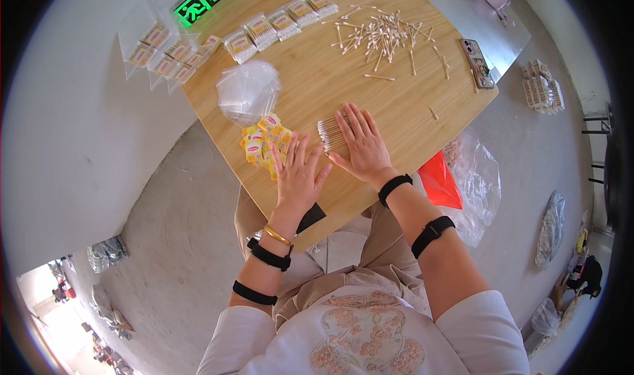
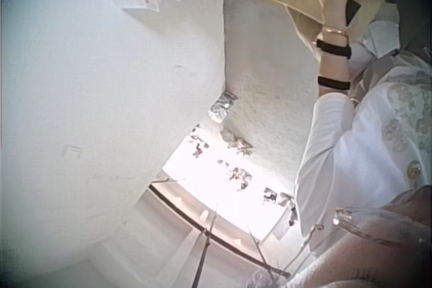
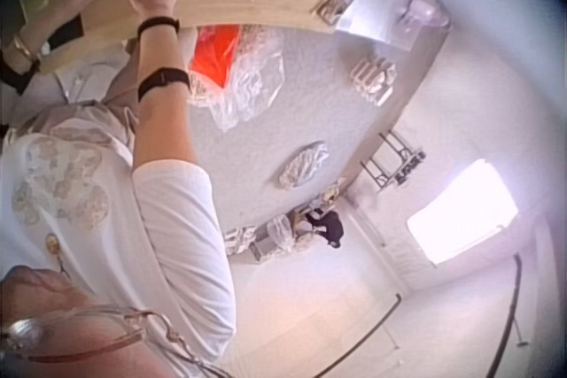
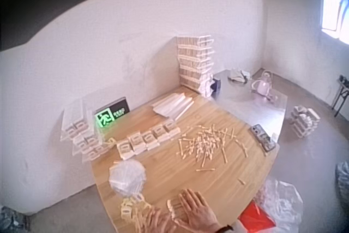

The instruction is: Gather cotton swabs and pack them into a plastic bag.

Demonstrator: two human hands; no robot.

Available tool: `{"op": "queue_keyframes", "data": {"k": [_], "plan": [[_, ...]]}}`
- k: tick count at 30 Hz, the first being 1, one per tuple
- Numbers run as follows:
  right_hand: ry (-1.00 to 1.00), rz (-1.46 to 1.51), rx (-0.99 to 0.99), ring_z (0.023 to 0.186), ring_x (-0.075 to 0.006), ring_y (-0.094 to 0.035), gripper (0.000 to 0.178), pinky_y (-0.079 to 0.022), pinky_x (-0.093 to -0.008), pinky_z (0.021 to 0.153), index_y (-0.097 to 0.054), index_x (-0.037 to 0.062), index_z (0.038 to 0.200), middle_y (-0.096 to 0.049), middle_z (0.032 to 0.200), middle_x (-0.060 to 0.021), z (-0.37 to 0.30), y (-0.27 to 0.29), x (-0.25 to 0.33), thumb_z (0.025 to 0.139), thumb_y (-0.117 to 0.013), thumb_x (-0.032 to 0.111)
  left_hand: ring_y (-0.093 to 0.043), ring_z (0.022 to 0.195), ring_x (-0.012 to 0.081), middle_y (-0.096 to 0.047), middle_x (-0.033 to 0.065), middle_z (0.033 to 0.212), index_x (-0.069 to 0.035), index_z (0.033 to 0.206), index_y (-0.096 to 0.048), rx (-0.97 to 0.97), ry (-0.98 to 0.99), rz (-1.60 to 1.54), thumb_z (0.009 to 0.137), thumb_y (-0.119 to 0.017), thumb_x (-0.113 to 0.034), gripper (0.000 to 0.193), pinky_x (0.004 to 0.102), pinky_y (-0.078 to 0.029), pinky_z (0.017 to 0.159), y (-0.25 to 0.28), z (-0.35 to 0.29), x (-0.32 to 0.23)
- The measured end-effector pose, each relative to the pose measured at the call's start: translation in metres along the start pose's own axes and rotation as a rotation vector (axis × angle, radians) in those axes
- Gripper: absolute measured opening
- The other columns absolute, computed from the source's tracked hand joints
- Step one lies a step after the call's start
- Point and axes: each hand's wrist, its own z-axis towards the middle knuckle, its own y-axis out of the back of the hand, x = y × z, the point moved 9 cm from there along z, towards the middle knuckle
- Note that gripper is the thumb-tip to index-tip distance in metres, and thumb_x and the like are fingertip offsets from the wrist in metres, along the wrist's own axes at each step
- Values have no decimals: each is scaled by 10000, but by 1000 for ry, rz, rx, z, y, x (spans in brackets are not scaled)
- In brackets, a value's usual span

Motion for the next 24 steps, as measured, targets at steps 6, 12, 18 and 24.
{"op": "queue_keyframes", "data": {"k": [6,12,18,24], "plan": [[-2,4,4,1517,-293,-197,914,-127,-447,1247,-307,19,1536,-277,1603,-183,0,0,0,894,-523,633,-311,1458,325,-439,106,1491,-178,1382,-557,6,4,11,1003,-484,-460,478,639,-48,1185,-2,-2,0],[0,8,5,1520,-292,-187,924,-124,-446,1249,-300,19,1539,-271,1606,-181,-1,0,0,886,-538,628,-318,1451,315,-462,106,1481,-186,1377,-573,-7,10,34,992,-498,-487,495,642,-28,1193,0,-3,-1],[-2,8,9,1520,-293,-189,919,-126,-447,1248,-301,20,1539,-271,1605,-183,0,0,0,887,-544,621,-313,1453,318,-449,108,1493,-178,1382,-568,-5,8,41,994,-492,-491,505,642,-19,1192,-1,-4,-1],[-1,18,2,1518,-294,-194,913,-132,-448,1245,-309,18,1534,-274,1604,-181,0,2,0,888,-547,617,-303,1461,330,-410,111,1515,-167,1377,-542,5,26,-31,999,-489,-440,469,659,-15,1178,0,-9,-4]]}}
